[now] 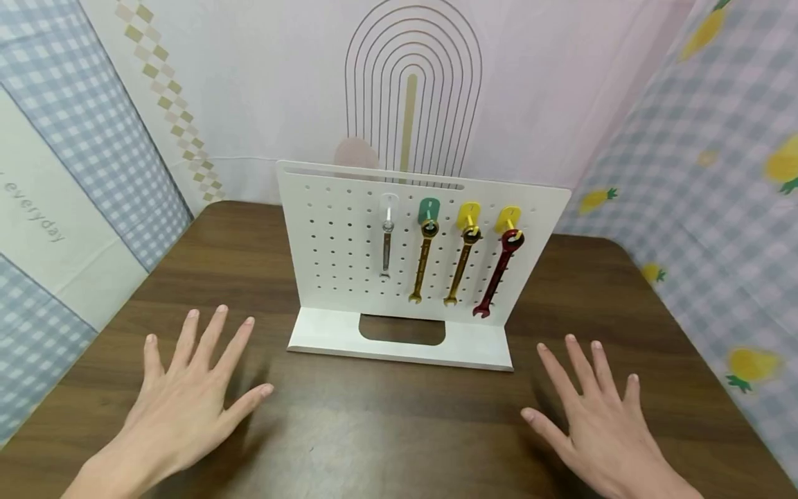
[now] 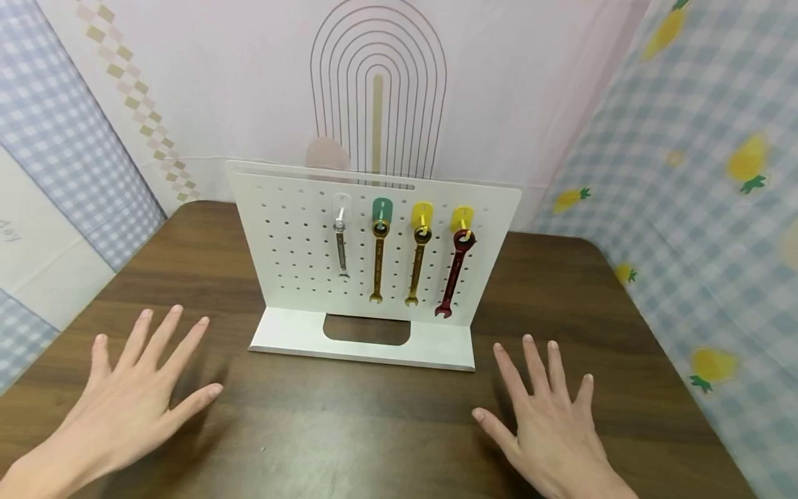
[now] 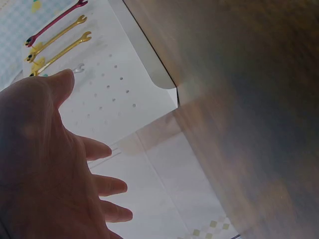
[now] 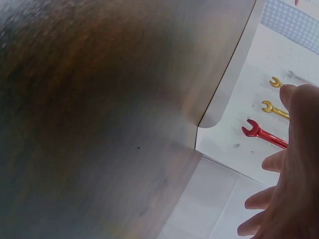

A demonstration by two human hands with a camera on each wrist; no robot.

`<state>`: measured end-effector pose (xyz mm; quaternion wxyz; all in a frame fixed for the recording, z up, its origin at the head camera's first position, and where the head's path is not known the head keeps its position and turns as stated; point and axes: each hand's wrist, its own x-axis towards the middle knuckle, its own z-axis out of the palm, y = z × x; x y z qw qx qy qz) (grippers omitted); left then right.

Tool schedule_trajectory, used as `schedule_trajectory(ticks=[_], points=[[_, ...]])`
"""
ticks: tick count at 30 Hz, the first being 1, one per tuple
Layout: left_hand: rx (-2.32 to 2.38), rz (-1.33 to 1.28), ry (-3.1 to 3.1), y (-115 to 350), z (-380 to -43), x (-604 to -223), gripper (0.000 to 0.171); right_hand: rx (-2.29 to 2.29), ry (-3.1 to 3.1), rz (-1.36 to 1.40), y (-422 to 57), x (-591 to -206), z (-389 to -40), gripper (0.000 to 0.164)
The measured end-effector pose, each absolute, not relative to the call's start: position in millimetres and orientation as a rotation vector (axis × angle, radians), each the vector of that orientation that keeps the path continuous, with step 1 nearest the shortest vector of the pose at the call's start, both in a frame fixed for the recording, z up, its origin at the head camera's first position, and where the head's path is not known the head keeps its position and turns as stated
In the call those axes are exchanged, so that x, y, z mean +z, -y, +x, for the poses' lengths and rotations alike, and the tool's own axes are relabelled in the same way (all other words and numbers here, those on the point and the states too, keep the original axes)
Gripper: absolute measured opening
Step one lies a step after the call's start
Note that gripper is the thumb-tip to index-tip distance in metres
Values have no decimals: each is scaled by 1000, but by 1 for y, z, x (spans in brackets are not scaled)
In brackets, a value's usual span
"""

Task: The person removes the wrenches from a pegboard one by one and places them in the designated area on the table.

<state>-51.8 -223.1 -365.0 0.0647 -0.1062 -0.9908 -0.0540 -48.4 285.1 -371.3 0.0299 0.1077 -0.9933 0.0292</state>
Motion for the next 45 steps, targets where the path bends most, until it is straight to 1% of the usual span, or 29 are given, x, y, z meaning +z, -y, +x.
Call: schedule_trajectory(ticks=[5, 11, 13, 15, 19, 22, 24, 26, 29, 33, 41, 45], points=[[-213, -352, 3001, 222, -50, -363, 93, 156, 3061, 347, -285, -374, -49, 90], [-321, -414, 2908, 221, -56, -357, 91, 270, 2944, 399, -286, -367, -58, 87], [-400, -417, 2878, 219, -61, -353, 90, 303, 2843, 424, -286, -365, -62, 81], [-505, -398, 2860, 217, -69, -349, 86, 363, 2733, 440, -284, -362, -68, 70], [-797, -375, 2814, 214, -96, -344, 73, 581, 2583, 423, -279, -354, -77, 49], [-1119, -361, 2748, 212, -118, -342, 64, 783, 2527, 378, -273, -349, -88, 35], [-1315, -329, 2712, 210, -131, -342, 63, 927, 2500, 333, -269, -346, -96, 28], [-1477, -297, 2663, 207, -144, -341, 64, 1078, 2488, 286, -264, -344, -104, 24], [-1593, -260, 2614, 202, -161, -342, 66, 1294, 2458, 230, -256, -341, -116, 24], [-1680, -231, 2541, 195, -177, -346, 61, 1490, 2402, 184, -247, -339, -130, 29], [-1776, -105, 2443, 184, -191, -354, 41, 1711, 2350, 102, -235, -335, -149, 39], [-1829, -47, 2366, 182, -197, -354, 36, 1771, 2334, 115, -231, -331, -158, 43]])
